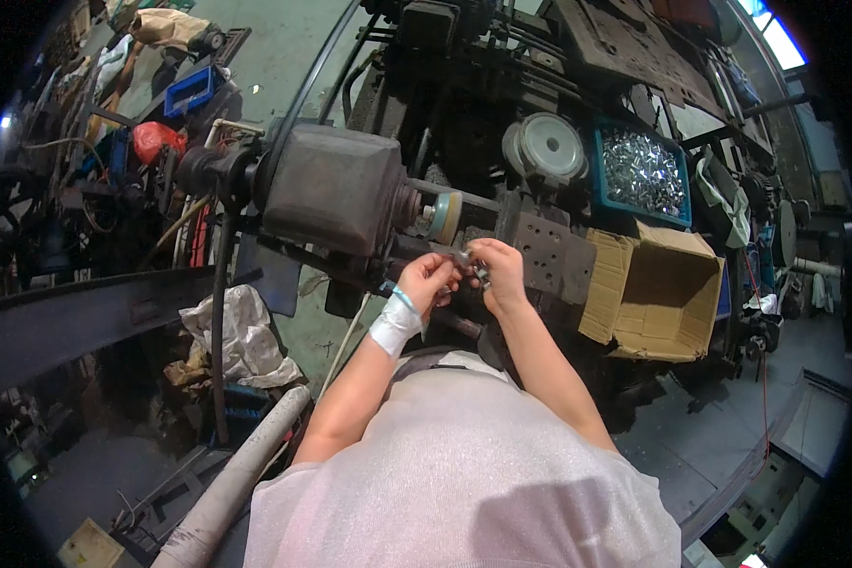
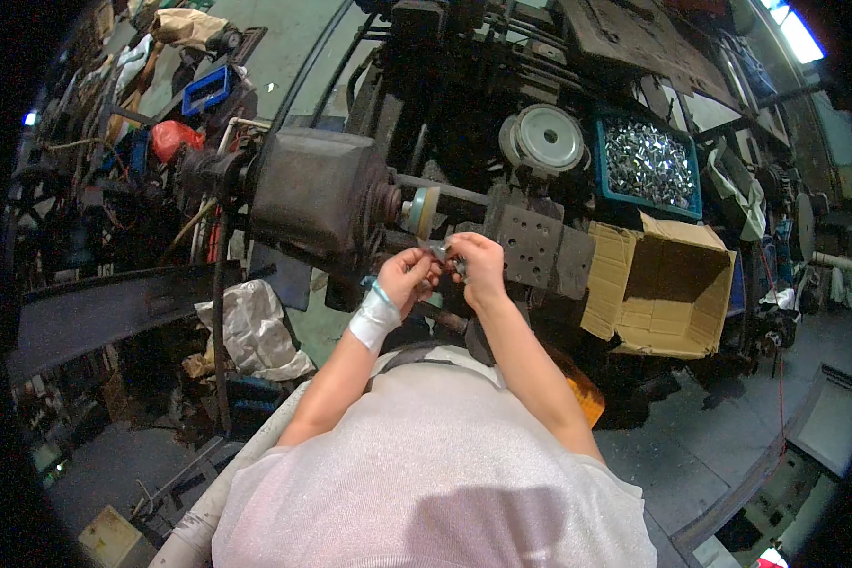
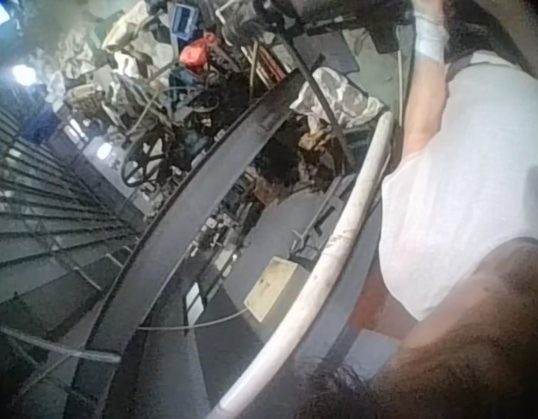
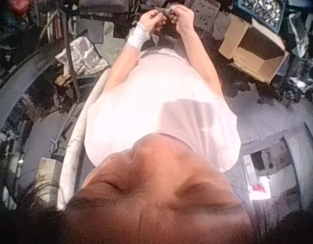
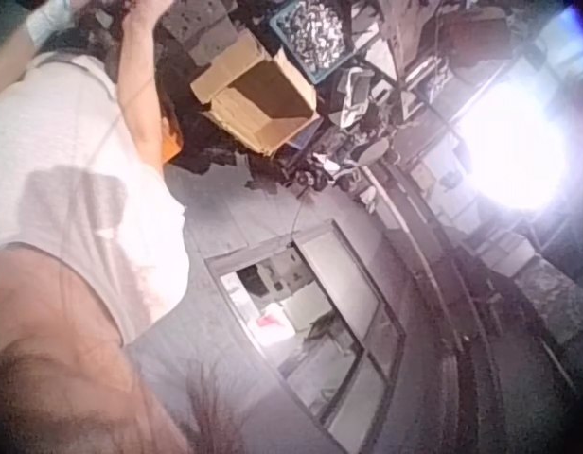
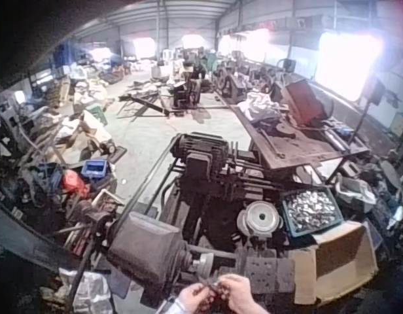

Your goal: The person repeatedly picks small metal parts from a cardboard box and grinds them against a rotating bench grinder wheel. After grinding, the parts are placed into a blue plastic bin. The process is repeated for multiple parts throughout the clip.

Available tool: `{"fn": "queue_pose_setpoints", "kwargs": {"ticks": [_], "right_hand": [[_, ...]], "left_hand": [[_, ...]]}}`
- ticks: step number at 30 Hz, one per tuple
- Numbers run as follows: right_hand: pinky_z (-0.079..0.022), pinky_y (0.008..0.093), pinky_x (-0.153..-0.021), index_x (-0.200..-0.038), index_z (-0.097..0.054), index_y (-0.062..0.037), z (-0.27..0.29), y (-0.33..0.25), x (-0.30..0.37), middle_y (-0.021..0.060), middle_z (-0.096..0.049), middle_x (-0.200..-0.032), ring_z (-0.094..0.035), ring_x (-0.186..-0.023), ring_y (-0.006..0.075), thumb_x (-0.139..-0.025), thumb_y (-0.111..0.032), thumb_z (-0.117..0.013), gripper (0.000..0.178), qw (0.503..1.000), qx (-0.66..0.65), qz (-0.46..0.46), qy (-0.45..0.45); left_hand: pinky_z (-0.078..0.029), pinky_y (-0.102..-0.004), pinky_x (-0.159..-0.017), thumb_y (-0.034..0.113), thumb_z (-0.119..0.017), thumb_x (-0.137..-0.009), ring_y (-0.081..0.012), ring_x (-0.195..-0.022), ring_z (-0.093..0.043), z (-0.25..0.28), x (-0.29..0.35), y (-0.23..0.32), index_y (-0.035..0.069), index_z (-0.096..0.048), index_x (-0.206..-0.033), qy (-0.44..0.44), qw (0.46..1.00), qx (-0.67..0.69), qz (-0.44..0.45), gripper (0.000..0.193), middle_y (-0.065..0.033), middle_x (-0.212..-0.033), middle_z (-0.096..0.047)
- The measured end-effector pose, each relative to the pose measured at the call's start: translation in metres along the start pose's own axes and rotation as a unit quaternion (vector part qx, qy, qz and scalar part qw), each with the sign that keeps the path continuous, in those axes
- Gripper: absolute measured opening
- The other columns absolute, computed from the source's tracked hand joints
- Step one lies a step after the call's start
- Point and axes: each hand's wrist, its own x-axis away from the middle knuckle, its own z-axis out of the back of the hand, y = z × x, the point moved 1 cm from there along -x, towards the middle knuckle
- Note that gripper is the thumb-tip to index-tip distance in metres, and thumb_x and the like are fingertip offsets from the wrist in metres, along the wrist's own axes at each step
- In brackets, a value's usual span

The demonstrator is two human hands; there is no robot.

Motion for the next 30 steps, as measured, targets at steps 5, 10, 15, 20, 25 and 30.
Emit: {"fn": "queue_pose_setpoints", "kwargs": {"ticks": [5,10,15,20,25,30], "right_hand": [[-0.03,0.021,-0.038,-0.066,-0.046,-0.0084,0.011,-0.016,0.02,0.0017,-0.043,-0.061,-0.043,-0.05,0.0124,-0.08,-0.021,-0.051,0.019,0.965,-0.152,-0.131,-0.166],[-0.03,0.0187,-0.036,-0.082,-0.06,-0.0011,0.006,-0.019,0.031,0.0043,-0.056,-0.061,-0.048,-0.048,0.0072,-0.075,-0.015,-0.062,0.016,0.967,0.146,-0.104,-0.18],[-0.04,0.0216,-0.046,-0.076,-0.064,0.006,-0.002,-0.016,0.034,0.0067,-0.059,-0.062,-0.051,-0.05,0.0088,-0.069,-0.007,-0.065,0.015,0.909,0.313,-0.065,-0.268],[-0.037,0.0205,-0.042,-0.079,-0.064,0.003,0.002,-0.02,0.034,0.0041,-0.057,-0.06,-0.05,-0.051,0.0075,-0.07,-0.01,-0.065,0.016,0.93,0.294,-0.05,-0.214],[-0.033,0.0171,-0.039,-0.08,-0.063,-0.0007,0.01,-0.012,0.024,0.0018,-0.056,-0.062,-0.049,-0.049,0.0062,-0.071,-0.014,-0.069,0.017,0.978,0.179,0.006,-0.111],[-0.036,0.0172,-0.04,-0.08,-0.063,0.0002,0.002,-0.007,0.027,0.0029,-0.057,-0.063,-0.049,-0.048,0.0061,-0.072,-0.014,-0.067,0.016,0.973,0.207,0.082,-0.064]], "left_hand": [[-0.041,-0.0243,-0.061,0.005,-0.059,-0.077,-0.0123,-0.079,-0.054,0.013,0.018,0.001,0.008,-0.034,-0.12,-0.156,0.986,0.051,0.031,0.05,-0.0069,-0.096,-0.055],[-0.042,-0.0241,-0.056,-0.002,-0.059,-0.073,-0.0143,-0.076,-0.055,0.005,0.028,0.004,0.007,-0.015,-0.132,-0.149,0.988,-0.036,0.021,0.074,-0.0126,-0.097,-0.053],[-0.042,-0.0234,-0.054,-0.003,-0.059,-0.072,-0.0157,-0.075,-0.055,0.007,0.029,0.0,0.007,-0.004,-0.136,-0.169,0.98,-0.086,0.053,0.084,-0.0141,-0.096,-0.052],[-0.043,-0.0242,-0.058,0.003,-0.06,-0.076,-0.0143,-0.078,-0.055,0.013,0.028,-0.012,0.003,-0.026,-0.129,-0.137,0.988,-0.062,0.022,0.063,-0.0102,-0.1,-0.053],[-0.042,-0.02,-0.053,0.011,-0.06,-0.079,-0.0086,-0.072,-0.055,0.013,0.028,-0.013,0.002,-0.051,-0.11,-0.041,0.992,-0.117,-0.008,0.034,-0.0037,-0.091,-0.059],[-0.04,-0.0189,-0.048,0.013,-0.062,-0.078,-0.0055,-0.055,-0.052,-0.001,0.025,-0.008,0.001,-0.061,-0.086,0.046,0.974,-0.194,-0.111,0.014,-0.0002,-0.068,-0.059]]}}
